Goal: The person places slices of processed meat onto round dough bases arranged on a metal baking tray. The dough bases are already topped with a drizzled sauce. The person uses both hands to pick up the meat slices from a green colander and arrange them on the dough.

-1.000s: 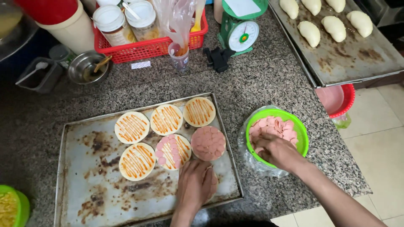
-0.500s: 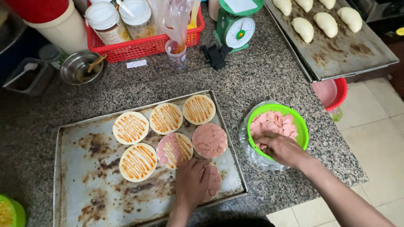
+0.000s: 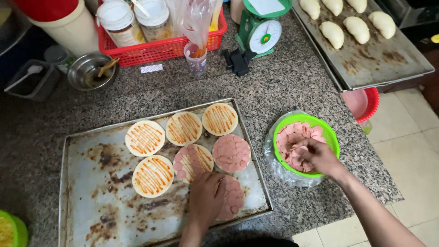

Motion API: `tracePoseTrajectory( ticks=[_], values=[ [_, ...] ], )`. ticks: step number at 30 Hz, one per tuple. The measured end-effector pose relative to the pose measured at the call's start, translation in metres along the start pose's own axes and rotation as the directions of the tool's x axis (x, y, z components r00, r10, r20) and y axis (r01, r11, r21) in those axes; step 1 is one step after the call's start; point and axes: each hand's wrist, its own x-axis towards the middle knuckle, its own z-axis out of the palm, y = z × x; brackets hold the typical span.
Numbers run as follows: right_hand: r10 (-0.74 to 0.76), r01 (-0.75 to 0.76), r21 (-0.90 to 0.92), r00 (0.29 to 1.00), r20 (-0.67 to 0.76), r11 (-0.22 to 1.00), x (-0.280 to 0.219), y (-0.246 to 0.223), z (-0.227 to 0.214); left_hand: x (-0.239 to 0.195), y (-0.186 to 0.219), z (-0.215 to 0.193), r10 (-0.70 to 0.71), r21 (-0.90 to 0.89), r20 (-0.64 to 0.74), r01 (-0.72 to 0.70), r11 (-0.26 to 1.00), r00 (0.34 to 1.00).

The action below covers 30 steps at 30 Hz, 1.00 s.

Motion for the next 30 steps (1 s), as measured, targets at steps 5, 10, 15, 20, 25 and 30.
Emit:
tracePoseTrajectory(
  ticks=[5, 10, 15, 20, 25, 30],
  values=[
    [0.145, -0.139, 0.653, 0.988, 0.045, 0.744, -0.008, 0.005, -0.002, 0.009, 0.03, -0.007, -0.031, -0.049, 0.038, 0.033, 0.998, 0.999],
    [0.038, -0.146, 0.766, 0.987, 0.158, 0.626, -0.041, -0.039, 0.035, 0.037, 0.089, -0.022, -0.077, -0.28, 0.027, 0.082, 0.956, 0.997],
    [-0.199, -0.101, 0.756, 0.935, 0.295, 0.646, -0.06, -0.074, 0.12, 0.058, 0.107, -0.029, -0.076, -0.358, 0.005, 0.073, 0.931, 0.997],
    [-0.246, -0.006, 0.62, 0.915, 0.319, 0.785, -0.061, -0.09, 0.179, 0.044, 0.083, -0.054, -0.059, -0.356, -0.059, 0.034, 0.934, 0.997],
    [-0.124, -0.163, 0.633, 0.915, 0.384, 0.757, -0.062, -0.106, 0.208, 0.03, 0.058, -0.059, -0.339, -0.425, -0.015, 0.301, 0.854, 0.941],
    [-0.068, -0.36, 0.74, 0.875, 0.479, 0.568, -0.068, -0.123, 0.232, 0.022, 0.027, -0.044, -0.396, -0.42, -0.085, 0.327, 0.847, 0.914]
  ],
)
